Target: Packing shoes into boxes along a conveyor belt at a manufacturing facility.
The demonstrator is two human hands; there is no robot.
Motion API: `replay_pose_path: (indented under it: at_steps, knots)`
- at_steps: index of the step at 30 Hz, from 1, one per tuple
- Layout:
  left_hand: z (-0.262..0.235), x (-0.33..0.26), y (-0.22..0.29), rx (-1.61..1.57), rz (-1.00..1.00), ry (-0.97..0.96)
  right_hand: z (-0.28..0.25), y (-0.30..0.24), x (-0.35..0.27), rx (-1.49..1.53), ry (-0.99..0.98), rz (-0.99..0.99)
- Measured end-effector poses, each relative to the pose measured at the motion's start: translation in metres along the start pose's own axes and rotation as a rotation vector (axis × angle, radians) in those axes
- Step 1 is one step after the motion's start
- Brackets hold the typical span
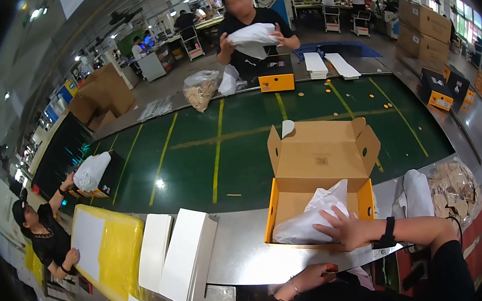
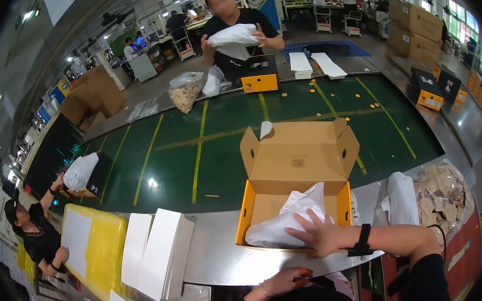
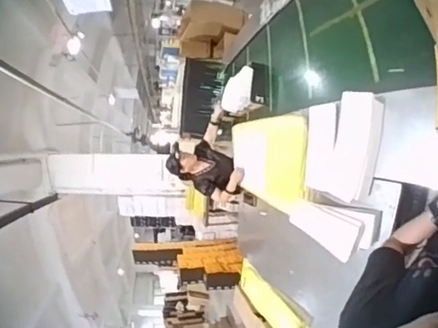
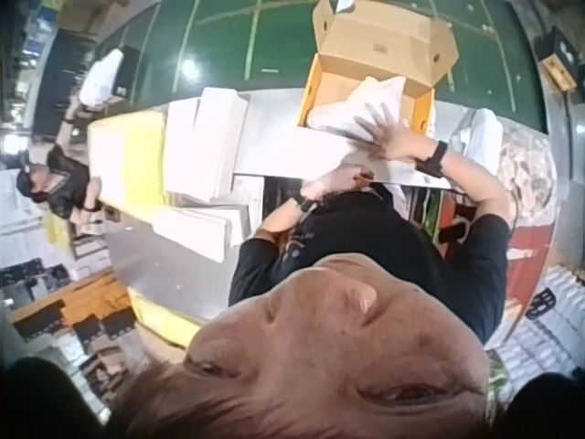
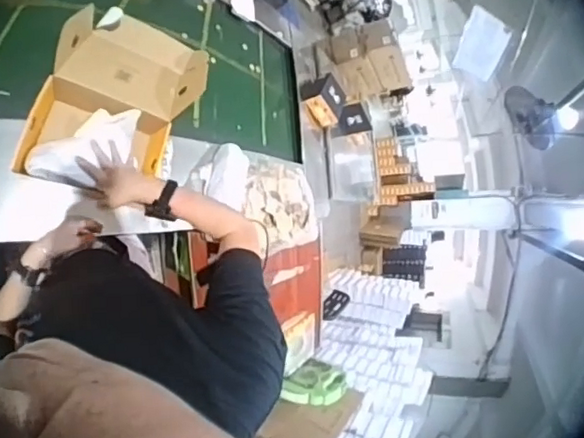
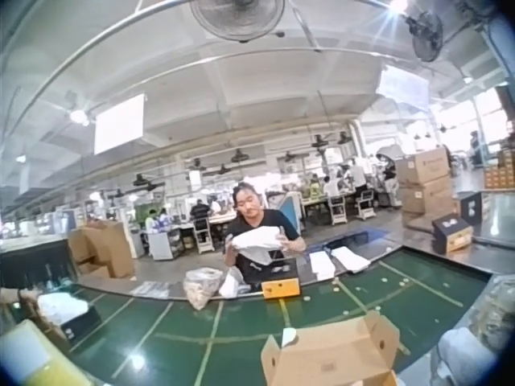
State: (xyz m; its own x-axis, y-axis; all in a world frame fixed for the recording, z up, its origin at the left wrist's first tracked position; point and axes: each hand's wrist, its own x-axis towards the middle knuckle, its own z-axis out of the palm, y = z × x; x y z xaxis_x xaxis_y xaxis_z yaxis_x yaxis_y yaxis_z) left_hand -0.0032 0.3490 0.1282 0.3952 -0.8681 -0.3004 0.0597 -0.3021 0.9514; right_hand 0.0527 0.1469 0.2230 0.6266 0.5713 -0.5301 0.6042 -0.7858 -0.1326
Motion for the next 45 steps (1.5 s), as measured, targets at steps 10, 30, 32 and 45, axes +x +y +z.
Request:
replay_pose_path:
  at_steps: [10,30,32,45]
  knots:
    - [0.024,-0.007,-0.075,0.414,0.357,-0.01,0.001,-0.009,-0.003,0.061,0.056,0.058]
    - [0.042,0.04,-0.073,0.45,-0.191,-0.18,0.002,-0.01,-0.009,0.225,0.057,0.113]
    - [0.044,0.031,-0.052,0.444,0.057,-0.045,0.002,-0.004,-0.011,0.234,0.06,0.128]
    - [0.05,-0.008,-0.085,0.047,-0.019,-0.091,0.007,-0.002,0.003,0.338,0.086,0.175]
